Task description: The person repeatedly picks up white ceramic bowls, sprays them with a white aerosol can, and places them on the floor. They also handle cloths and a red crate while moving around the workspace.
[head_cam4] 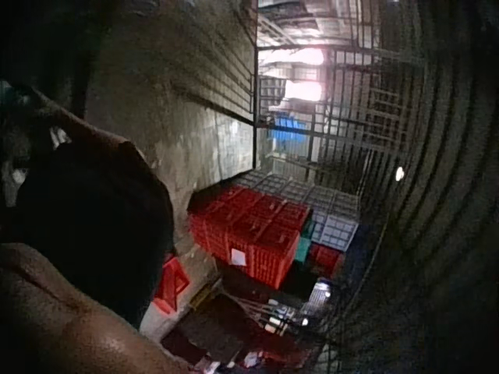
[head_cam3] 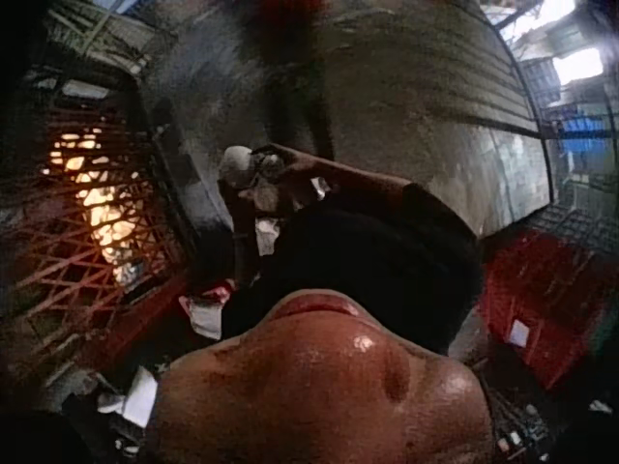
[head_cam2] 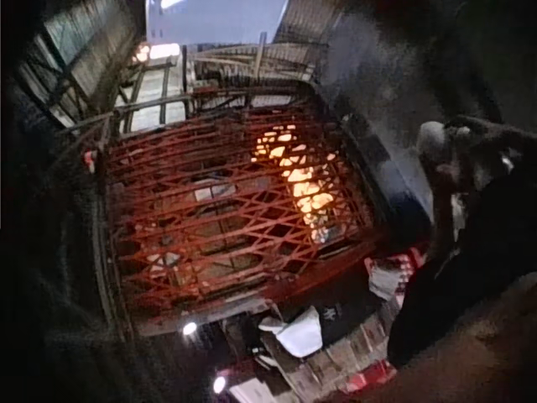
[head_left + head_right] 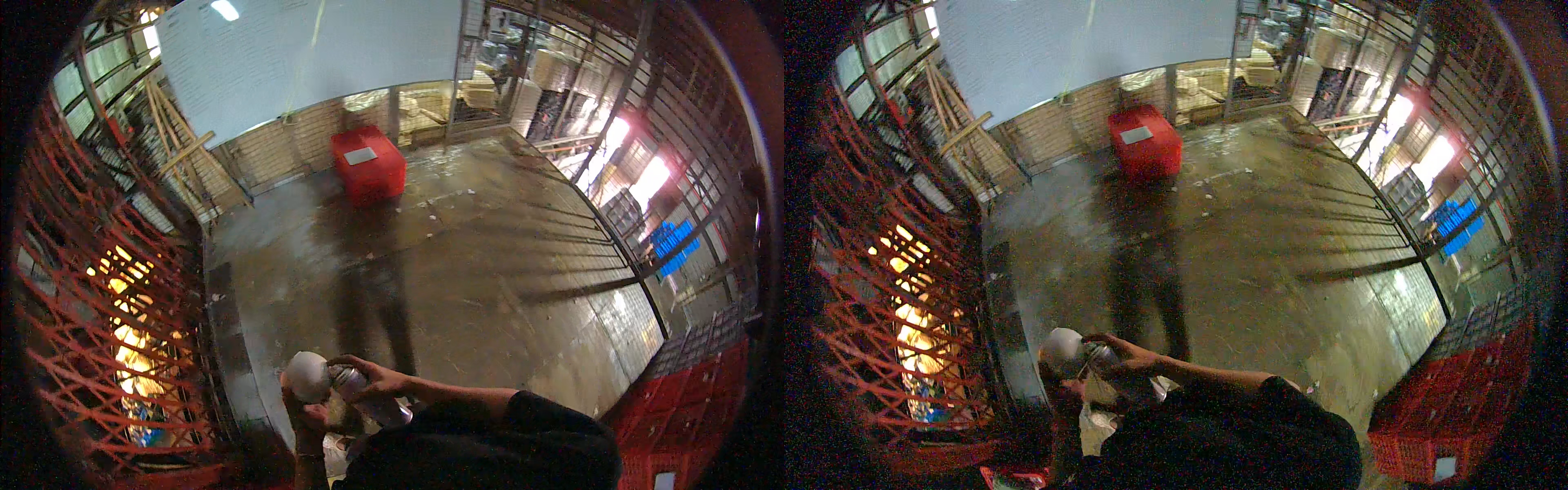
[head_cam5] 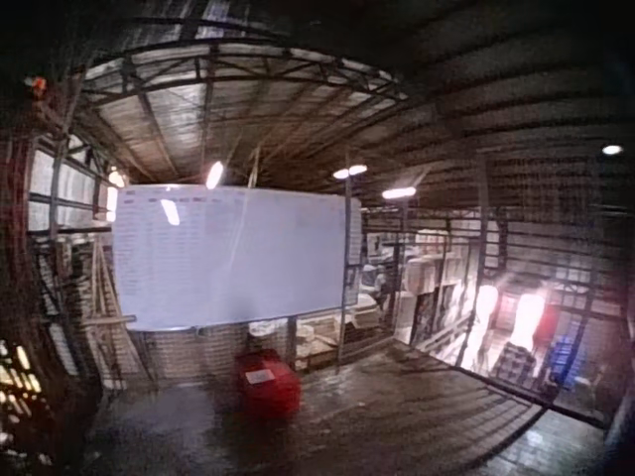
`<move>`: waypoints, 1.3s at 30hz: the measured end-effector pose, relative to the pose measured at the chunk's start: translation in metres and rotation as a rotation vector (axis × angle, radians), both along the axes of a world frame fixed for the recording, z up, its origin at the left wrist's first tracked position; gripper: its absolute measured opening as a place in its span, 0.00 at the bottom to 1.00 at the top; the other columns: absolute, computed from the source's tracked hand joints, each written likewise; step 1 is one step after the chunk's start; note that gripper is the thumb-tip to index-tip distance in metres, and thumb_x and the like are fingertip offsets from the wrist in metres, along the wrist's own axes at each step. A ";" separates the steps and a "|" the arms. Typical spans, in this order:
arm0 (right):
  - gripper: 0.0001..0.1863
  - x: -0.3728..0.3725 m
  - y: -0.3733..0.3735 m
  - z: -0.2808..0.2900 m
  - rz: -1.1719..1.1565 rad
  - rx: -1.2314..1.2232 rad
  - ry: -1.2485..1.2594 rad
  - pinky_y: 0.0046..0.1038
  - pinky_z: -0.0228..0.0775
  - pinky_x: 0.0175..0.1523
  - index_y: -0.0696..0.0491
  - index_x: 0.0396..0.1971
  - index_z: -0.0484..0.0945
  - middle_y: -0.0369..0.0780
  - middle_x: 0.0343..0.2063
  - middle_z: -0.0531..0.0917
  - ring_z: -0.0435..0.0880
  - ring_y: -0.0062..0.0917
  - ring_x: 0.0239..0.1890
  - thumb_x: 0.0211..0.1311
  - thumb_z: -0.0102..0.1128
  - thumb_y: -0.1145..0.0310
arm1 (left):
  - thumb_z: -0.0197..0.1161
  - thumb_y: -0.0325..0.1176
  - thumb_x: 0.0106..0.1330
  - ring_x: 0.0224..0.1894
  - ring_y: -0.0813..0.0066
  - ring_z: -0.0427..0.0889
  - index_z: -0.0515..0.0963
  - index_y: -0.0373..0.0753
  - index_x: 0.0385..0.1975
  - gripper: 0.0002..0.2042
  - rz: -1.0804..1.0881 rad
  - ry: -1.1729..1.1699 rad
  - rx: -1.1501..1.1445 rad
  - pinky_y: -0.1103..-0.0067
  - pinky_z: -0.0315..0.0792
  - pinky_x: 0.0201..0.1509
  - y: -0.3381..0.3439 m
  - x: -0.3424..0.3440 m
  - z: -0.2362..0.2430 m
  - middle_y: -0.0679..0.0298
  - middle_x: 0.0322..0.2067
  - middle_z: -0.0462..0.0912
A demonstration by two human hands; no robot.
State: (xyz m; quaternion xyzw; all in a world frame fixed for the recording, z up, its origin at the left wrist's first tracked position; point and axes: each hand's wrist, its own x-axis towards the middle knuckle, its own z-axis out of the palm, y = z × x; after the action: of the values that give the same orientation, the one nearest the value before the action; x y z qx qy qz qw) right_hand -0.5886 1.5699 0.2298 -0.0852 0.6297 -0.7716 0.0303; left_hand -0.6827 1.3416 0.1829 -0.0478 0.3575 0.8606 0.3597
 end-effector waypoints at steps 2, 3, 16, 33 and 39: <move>0.42 -0.009 -0.014 0.008 0.062 -0.152 -0.160 0.33 0.62 0.66 0.48 0.69 0.61 0.39 0.62 0.70 0.68 0.28 0.63 0.54 0.72 0.69 | 0.56 0.64 0.64 0.61 0.56 0.71 0.64 0.44 0.64 0.36 0.062 0.065 -0.066 0.59 0.68 0.62 -0.012 0.006 0.009 0.57 0.61 0.70; 0.42 -0.015 -0.017 0.010 0.107 -0.148 -0.195 0.33 0.63 0.66 0.48 0.69 0.61 0.39 0.61 0.70 0.68 0.28 0.63 0.54 0.72 0.69 | 0.55 0.62 0.66 0.62 0.55 0.70 0.63 0.44 0.65 0.35 0.122 0.097 -0.108 0.57 0.68 0.63 -0.022 0.009 0.017 0.56 0.61 0.69; 0.51 -0.064 -0.116 0.008 0.638 -0.223 -0.533 0.43 0.84 0.40 0.43 0.71 0.52 0.48 0.54 0.74 0.84 0.44 0.40 0.41 0.61 0.77 | 0.59 0.56 0.67 0.58 0.62 0.73 0.58 0.44 0.66 0.34 0.848 -0.015 -0.440 0.61 0.73 0.57 -0.110 0.112 0.066 0.57 0.60 0.69; 0.51 -0.117 -0.206 0.030 0.985 -0.134 -0.272 0.39 0.72 0.62 0.49 0.70 0.58 0.42 0.56 0.74 0.78 0.34 0.54 0.39 0.71 0.77 | 0.49 0.54 0.66 0.56 0.66 0.77 0.74 0.49 0.57 0.25 0.847 -0.047 0.030 0.64 0.75 0.53 -0.179 0.123 0.108 0.67 0.54 0.79; 0.49 -0.141 -0.176 0.050 0.867 -0.088 -0.089 0.34 0.76 0.52 0.50 0.69 0.59 0.42 0.52 0.77 0.82 0.31 0.45 0.41 0.71 0.71 | 0.48 0.51 0.65 0.59 0.52 0.75 0.63 0.38 0.66 0.32 0.575 -0.041 0.257 0.63 0.78 0.57 -0.172 0.083 0.126 0.49 0.60 0.70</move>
State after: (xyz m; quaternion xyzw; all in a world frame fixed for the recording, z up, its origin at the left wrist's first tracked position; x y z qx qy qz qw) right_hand -0.7298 1.3940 0.2794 -0.3096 0.5002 -0.7166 0.3747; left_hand -0.5999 1.1694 0.3086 -0.1181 0.2103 0.9640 0.1119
